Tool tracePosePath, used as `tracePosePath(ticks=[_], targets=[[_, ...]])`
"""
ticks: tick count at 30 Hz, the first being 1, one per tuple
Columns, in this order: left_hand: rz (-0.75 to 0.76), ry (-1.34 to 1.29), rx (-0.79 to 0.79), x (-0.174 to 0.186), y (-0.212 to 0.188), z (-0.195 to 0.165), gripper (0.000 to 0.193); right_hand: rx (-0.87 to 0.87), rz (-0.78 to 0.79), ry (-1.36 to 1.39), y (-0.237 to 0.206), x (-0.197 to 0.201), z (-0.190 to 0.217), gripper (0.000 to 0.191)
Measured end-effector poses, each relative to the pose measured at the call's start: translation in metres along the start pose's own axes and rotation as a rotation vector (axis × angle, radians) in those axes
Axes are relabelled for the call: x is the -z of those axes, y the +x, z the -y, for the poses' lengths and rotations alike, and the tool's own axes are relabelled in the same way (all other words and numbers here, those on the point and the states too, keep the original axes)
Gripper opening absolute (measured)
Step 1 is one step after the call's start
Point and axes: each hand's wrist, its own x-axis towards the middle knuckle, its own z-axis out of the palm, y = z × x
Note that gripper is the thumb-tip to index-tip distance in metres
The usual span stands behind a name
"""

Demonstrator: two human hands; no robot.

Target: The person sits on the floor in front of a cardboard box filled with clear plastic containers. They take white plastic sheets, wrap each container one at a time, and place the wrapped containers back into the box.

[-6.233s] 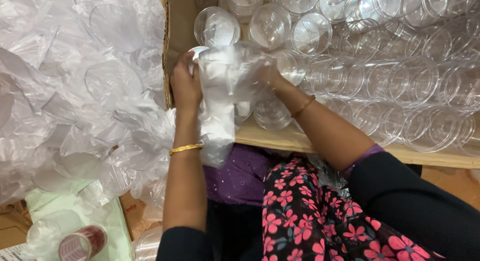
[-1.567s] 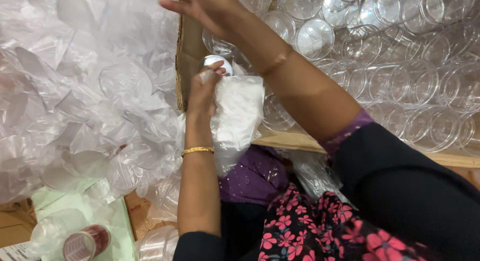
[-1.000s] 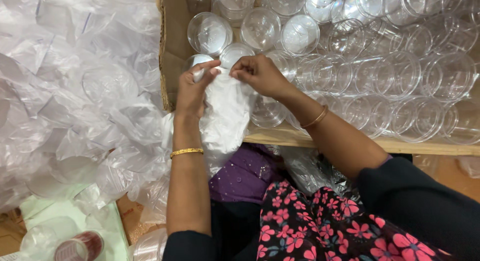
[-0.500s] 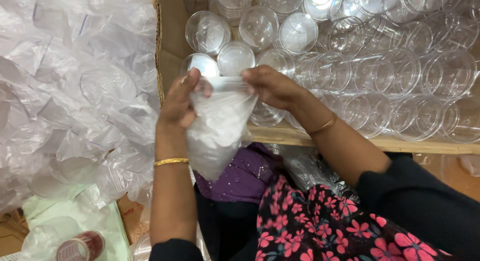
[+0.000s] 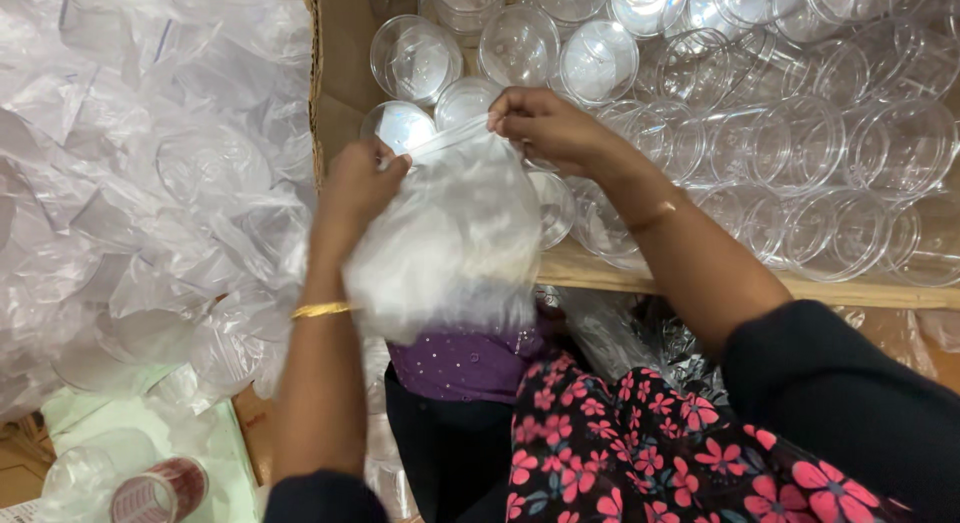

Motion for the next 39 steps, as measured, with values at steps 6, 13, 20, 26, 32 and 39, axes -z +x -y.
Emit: tracePosePath(ticks=[6,13,20,26,32,39], targets=[[0.375,0.405,0.414,-0.039,0.027,0.001,0.02,0.026,-0.027,-0.612,0.036,-0.034,-0.012,0.012],[-0.151,-0.042,-0.042,-0.027,0.035,-0.008,0.027,0.177,-0.341,-0.432,0.012,-0.017,0.006,0.012],[-0.227,-0.336,-0.128,-0.036,0.066,-0.048,0.026,0.733,-0.558,-0.578,0.042,0.004,0.026,0.023],[-0.184,-0.871,-0.058,-0.037,0.079,-0.032,0.016,0.729,-0.583,-0.72,0.055,-0.008,0.036,0.014],[-0.466,-0.47,-0.009,-0.054,0.092,-0.029,0.028,0.548,-0.443,-0.527,0.045,-0.013,0.042,0.025],[-0.264,-0.784,0.133,-0.06,0.071,-0.021,0.023,0.137,-0.303,0.179,0.042,-0.02,0.028,0.029]])
